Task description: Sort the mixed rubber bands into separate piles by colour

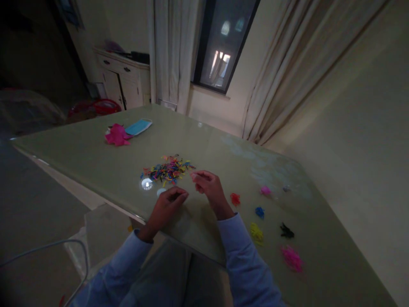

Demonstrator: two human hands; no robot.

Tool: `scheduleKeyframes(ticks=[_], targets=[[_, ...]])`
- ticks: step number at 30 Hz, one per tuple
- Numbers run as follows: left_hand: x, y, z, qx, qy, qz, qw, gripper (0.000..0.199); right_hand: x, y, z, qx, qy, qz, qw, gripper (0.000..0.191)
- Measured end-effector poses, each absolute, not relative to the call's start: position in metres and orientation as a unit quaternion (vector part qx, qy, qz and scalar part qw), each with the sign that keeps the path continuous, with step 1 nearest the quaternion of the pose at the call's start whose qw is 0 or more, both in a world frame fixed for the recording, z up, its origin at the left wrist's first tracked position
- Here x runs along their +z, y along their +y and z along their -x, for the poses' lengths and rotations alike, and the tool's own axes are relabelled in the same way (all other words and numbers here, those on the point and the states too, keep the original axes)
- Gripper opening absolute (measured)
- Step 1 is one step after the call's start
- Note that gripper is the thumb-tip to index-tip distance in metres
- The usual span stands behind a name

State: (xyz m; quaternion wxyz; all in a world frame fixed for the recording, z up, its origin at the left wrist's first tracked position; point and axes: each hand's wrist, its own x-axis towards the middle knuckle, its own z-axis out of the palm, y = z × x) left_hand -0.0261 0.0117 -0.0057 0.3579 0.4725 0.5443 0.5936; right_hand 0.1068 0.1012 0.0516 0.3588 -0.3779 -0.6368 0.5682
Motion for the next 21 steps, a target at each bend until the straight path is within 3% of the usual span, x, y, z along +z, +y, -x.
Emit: scheduleKeyframes(ticks=[4, 12, 16, 19, 21], targets=[[-0.008, 0.012, 0.027, 0.594, 0.545, -0.467, 0.363, 0.02, 0.067, 0.064, -0.145, 0.692, -0.504, 0.319, 0.406, 0.025], [-0.012, 0.013, 0.03, 0.581, 0.559, -0.472, 0.358, 0.026, 0.067, 0.037, -0.211, 0.658, -0.485, 0.373, 0.439, 0.03], [-0.012, 0.013, 0.03, 0.584, 0.563, -0.469, 0.348, 0.028, 0.058, 0.07, -0.244, 0.443, -0.58, 0.525, 0.439, 0.027], [-0.013, 0.014, 0.03, 0.589, 0.565, -0.462, 0.346, 0.028, 0.051, 0.096, -0.259, 0.219, -0.691, 0.599, 0.339, 0.018], [-0.012, 0.014, 0.03, 0.589, 0.568, -0.458, 0.348, 0.028, 0.045, 0.106, -0.261, 0.134, -0.739, 0.612, 0.249, 0.018]])
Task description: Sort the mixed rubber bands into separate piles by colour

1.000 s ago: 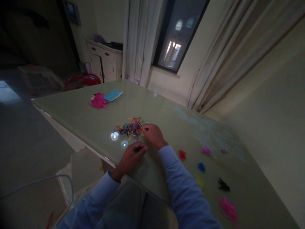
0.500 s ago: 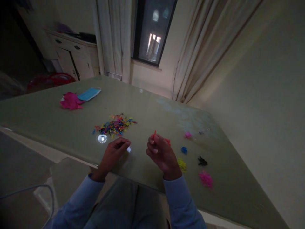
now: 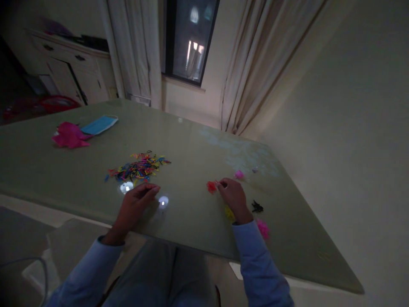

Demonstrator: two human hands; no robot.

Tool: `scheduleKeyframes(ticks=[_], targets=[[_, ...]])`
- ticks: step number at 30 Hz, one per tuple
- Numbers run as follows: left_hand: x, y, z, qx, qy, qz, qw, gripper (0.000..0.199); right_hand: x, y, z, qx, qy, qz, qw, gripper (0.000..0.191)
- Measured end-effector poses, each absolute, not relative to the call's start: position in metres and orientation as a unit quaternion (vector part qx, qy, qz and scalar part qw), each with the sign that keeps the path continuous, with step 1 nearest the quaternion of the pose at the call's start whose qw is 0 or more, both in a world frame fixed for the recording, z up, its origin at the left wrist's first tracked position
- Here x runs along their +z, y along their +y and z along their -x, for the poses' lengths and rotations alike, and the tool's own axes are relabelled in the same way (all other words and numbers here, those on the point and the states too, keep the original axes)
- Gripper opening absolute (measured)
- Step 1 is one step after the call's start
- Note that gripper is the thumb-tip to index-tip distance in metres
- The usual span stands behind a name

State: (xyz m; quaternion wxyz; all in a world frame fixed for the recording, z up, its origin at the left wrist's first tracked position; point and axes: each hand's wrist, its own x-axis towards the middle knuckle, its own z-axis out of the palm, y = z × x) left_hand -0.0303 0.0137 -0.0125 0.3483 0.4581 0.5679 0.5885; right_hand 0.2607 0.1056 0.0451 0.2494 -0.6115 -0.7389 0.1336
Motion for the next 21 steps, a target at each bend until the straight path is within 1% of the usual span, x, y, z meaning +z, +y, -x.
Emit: scheduleKeyframes(ticks=[2, 5, 7, 10, 15, 17, 21], targets=[[-0.012, 0.014, 0.03, 0.587, 0.571, -0.455, 0.349, 0.028, 0.04, 0.11, -0.259, 0.098, -0.761, 0.614, 0.184, 0.019], [-0.012, 0.014, 0.031, 0.585, 0.576, -0.455, 0.344, 0.028, 0.033, 0.11, -0.256, 0.095, -0.774, 0.607, 0.153, 0.017], [-0.012, 0.014, 0.031, 0.586, 0.575, -0.457, 0.343, 0.027, 0.032, 0.108, -0.257, 0.104, -0.776, 0.601, 0.162, 0.017], [-0.012, 0.014, 0.03, 0.588, 0.572, -0.456, 0.345, 0.027, 0.035, 0.1, -0.264, 0.101, -0.774, 0.592, 0.199, 0.021], [-0.01, 0.014, 0.03, 0.587, 0.573, -0.452, 0.349, 0.027, 0.039, 0.064, -0.269, 0.131, -0.781, 0.554, 0.256, 0.025], [-0.01, 0.014, 0.03, 0.587, 0.573, -0.455, 0.347, 0.027, 0.034, 0.043, -0.263, 0.159, -0.794, 0.526, 0.259, 0.024], [-0.01, 0.013, 0.029, 0.588, 0.574, -0.468, 0.325, 0.027, 0.012, 0.013, -0.249, 0.233, -0.829, 0.451, 0.234, 0.021]])
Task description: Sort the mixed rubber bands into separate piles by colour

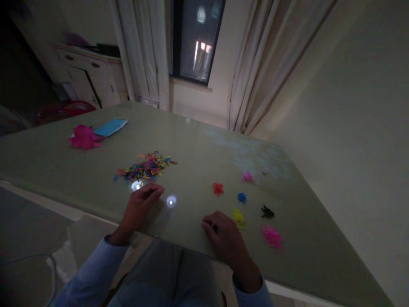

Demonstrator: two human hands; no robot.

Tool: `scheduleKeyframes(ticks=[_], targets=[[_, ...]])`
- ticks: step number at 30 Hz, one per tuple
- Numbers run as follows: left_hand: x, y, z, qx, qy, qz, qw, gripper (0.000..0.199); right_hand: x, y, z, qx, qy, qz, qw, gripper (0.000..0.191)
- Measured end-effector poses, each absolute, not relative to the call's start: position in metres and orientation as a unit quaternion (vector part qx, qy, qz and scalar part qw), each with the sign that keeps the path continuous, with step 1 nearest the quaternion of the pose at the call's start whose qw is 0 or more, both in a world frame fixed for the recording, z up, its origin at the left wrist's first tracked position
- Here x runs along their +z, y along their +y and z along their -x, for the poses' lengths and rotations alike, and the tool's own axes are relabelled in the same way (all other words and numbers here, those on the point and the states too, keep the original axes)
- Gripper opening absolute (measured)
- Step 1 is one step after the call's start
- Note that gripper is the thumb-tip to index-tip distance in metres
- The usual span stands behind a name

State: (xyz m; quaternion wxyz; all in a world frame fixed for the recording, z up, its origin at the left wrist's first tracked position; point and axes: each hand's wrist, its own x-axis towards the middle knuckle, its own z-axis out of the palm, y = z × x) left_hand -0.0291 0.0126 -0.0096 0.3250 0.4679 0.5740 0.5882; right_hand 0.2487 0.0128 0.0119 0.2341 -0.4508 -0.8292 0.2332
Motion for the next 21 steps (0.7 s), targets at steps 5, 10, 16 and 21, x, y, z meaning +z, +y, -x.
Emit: scheduleKeyframes(ticks=[5, 10, 16, 21], targets=[[-0.01, 0.012, 0.032, 0.576, 0.599, -0.492, 0.26, 0.026, -0.008, 0.008, -0.248, 0.256, -0.811, 0.437, 0.292, 0.022], [-0.005, 0.015, 0.065, 0.473, 0.677, -0.558, 0.085, 0.024, -0.009, 0.01, -0.253, 0.271, -0.791, 0.437, 0.33, 0.024], [0.001, 0.015, 0.13, 0.347, 0.729, -0.59, -0.012, 0.033, -0.009, 0.01, -0.253, 0.28, -0.792, 0.425, 0.338, 0.027], [-0.001, 0.018, 0.174, 0.284, 0.751, -0.596, -0.027, 0.036, -0.01, 0.011, -0.253, 0.274, -0.798, 0.414, 0.342, 0.027]])
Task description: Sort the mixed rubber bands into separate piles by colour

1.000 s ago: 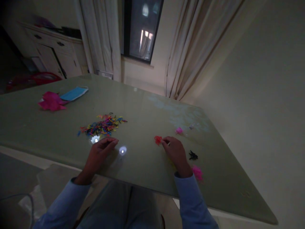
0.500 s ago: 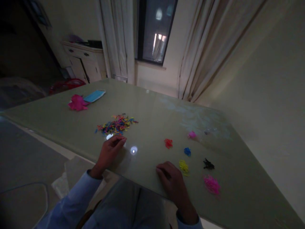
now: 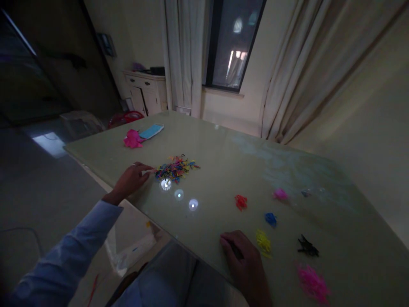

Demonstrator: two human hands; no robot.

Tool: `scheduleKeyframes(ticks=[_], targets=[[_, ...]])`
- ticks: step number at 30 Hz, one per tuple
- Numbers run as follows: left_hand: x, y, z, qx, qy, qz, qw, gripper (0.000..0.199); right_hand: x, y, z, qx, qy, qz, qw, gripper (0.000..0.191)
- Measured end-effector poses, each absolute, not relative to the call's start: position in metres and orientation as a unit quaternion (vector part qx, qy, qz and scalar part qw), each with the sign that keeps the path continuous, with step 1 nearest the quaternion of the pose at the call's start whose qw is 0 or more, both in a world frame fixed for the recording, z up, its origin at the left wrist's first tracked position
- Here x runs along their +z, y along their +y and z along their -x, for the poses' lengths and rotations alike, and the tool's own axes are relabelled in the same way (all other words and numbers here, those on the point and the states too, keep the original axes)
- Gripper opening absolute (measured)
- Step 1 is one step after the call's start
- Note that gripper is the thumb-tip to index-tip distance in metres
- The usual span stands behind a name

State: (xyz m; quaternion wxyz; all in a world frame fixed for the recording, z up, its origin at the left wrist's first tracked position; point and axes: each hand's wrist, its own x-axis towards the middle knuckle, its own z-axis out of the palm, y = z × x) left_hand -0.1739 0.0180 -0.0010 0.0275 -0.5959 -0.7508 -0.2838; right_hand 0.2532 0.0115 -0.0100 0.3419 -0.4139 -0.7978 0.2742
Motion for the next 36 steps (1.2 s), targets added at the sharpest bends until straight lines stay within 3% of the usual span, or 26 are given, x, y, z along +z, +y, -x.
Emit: scheduleKeyframes(ticks=[26, 32, 36], targets=[[-0.005, 0.033, 0.189, -0.281, -0.757, 0.589, -0.018, 0.032, -0.02, 0.017, -0.264, 0.248, -0.814, 0.418, 0.318, 0.024], [0.008, 0.026, 0.178, -0.447, -0.744, 0.494, -0.058, 0.026, -0.021, 0.018, -0.264, 0.246, -0.814, 0.417, 0.322, 0.025], [0.032, 0.013, 0.142, -0.635, -0.644, 0.342, -0.255, 0.033, -0.017, 0.016, -0.26, 0.249, -0.81, 0.417, 0.329, 0.027]])
